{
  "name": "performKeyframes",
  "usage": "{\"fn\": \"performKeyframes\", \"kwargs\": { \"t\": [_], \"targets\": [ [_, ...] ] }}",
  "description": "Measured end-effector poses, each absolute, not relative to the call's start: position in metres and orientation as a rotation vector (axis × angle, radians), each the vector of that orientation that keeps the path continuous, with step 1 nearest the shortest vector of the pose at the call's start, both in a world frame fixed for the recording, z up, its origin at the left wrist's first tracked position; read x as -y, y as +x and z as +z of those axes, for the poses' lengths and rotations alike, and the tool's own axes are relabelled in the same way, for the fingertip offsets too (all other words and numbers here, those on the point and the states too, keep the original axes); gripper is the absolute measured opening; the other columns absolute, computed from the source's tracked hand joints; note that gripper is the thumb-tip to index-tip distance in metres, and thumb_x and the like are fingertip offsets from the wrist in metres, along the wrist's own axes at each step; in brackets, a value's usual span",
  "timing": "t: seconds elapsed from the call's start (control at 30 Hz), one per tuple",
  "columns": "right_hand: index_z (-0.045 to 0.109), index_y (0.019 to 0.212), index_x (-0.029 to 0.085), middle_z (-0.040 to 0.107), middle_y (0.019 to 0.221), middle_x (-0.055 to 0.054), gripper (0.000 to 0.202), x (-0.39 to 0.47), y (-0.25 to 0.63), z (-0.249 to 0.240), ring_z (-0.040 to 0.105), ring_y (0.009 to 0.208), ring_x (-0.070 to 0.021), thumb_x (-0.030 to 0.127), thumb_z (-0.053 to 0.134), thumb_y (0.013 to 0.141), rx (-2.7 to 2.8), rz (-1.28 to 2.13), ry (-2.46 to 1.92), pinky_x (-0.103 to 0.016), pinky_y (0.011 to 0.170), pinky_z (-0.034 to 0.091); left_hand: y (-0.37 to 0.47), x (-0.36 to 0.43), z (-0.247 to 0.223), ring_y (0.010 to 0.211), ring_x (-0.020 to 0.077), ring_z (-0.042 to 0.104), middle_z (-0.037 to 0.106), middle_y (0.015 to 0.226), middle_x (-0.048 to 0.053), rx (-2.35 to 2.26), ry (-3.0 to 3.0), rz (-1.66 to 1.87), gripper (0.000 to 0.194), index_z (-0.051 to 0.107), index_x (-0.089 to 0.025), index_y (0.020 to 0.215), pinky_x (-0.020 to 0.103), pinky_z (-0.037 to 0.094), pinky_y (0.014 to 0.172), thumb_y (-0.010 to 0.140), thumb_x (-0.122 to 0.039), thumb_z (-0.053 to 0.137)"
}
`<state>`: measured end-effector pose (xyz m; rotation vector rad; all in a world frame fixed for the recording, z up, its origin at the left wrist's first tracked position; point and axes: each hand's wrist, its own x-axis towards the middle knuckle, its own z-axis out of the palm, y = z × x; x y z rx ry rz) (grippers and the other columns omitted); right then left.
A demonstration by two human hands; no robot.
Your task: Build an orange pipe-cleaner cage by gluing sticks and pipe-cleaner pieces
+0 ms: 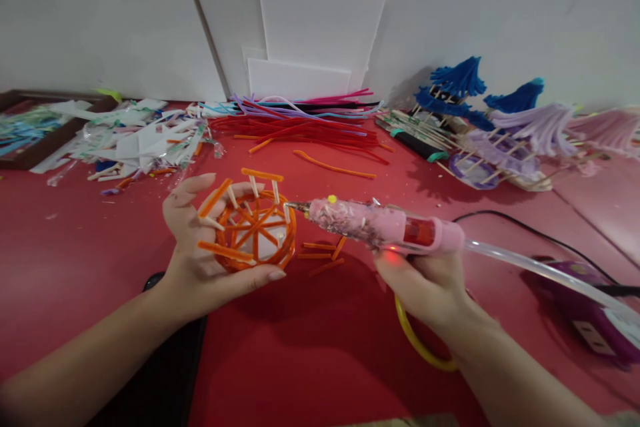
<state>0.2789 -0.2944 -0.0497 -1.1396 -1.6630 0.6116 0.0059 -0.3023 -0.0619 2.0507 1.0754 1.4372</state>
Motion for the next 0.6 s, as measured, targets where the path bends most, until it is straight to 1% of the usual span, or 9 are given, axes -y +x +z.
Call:
{"fn": "performKeyframes", "kwargs": {
  "t": [0.1,0.17,0.23,0.33,0.4,0.53,0.6],
  "targets": [
    [0.070,0.070,0.028,0.066,0.061,0.004,0.022,0.2946,0.2791,-0.0491,0.060,0.051,-0.0160,0.009,0.059,0.069,1.685,0.608,-1.129,-0.024,0.047,0.050,0.0071,0.3024,-0.0618,0.126,0.0366,0.054,0.040,0.137,0.013,-1.078,2.023,1.450,0.096,0.035,-0.036,0.137,0.060,0.063,0.088,0.061,-0.036,0.093],
    [0.068,0.068,0.027,0.062,0.055,0.005,0.021,0.2948,0.2805,-0.0501,0.055,0.046,-0.0141,0.008,0.058,0.070,1.710,0.612,-1.130,-0.023,0.043,0.045,0.0076,0.3017,-0.0610,0.125,0.0358,0.054,0.040,0.135,0.013,-1.058,2.056,1.455,0.095,0.033,-0.036,0.138,0.059,0.063,0.088,0.063,-0.037,0.092],
    [0.067,0.067,0.026,0.057,0.051,0.005,0.021,0.2948,0.2822,-0.0519,0.051,0.043,-0.0132,0.009,0.057,0.072,1.731,0.635,-1.141,-0.022,0.040,0.041,0.0074,0.3006,-0.0601,0.123,0.0351,0.056,0.041,0.134,0.013,-1.050,2.111,1.450,0.089,0.037,-0.034,0.135,0.057,0.063,0.087,0.065,-0.038,0.090],
    [0.069,0.073,0.027,0.061,0.056,0.005,0.021,0.2943,0.2830,-0.0528,0.052,0.044,-0.0131,0.010,0.058,0.074,1.734,0.642,-1.138,-0.022,0.041,0.042,0.0059,0.2994,-0.0592,0.122,0.0350,0.057,0.046,0.132,0.013,-1.056,2.195,1.441,0.073,0.048,-0.030,0.127,0.052,0.064,0.086,0.067,-0.037,0.089],
    [0.070,0.074,0.028,0.063,0.060,0.005,0.022,0.2939,0.2821,-0.0513,0.054,0.047,-0.0134,0.009,0.059,0.072,1.739,0.598,-1.131,-0.022,0.045,0.045,0.0049,0.2994,-0.0594,0.121,0.0352,0.058,0.048,0.131,0.013,-1.077,2.216,1.437,0.069,0.053,-0.028,0.124,0.051,0.063,0.087,0.066,-0.037,0.089],
    [0.065,0.066,0.027,0.058,0.058,0.004,0.018,0.2947,0.2808,-0.0475,0.055,0.051,-0.0146,0.012,0.059,0.073,1.756,0.555,-1.182,-0.024,0.049,0.045,0.0052,0.3005,-0.0607,0.123,0.0349,0.058,0.050,0.130,0.014,-1.062,2.080,1.463,0.071,0.054,-0.026,0.122,0.050,0.063,0.089,0.062,-0.036,0.091],
    [0.066,0.068,0.027,0.058,0.058,0.004,0.016,0.2963,0.2815,-0.0476,0.053,0.051,-0.0152,0.014,0.058,0.074,1.778,0.582,-1.224,-0.026,0.049,0.045,0.0064,0.3009,-0.0606,0.123,0.0347,0.059,0.054,0.127,0.013,-1.033,1.927,1.494,0.074,0.055,-0.025,0.120,0.050,0.062,0.090,0.058,-0.035,0.094]
  ]
}}
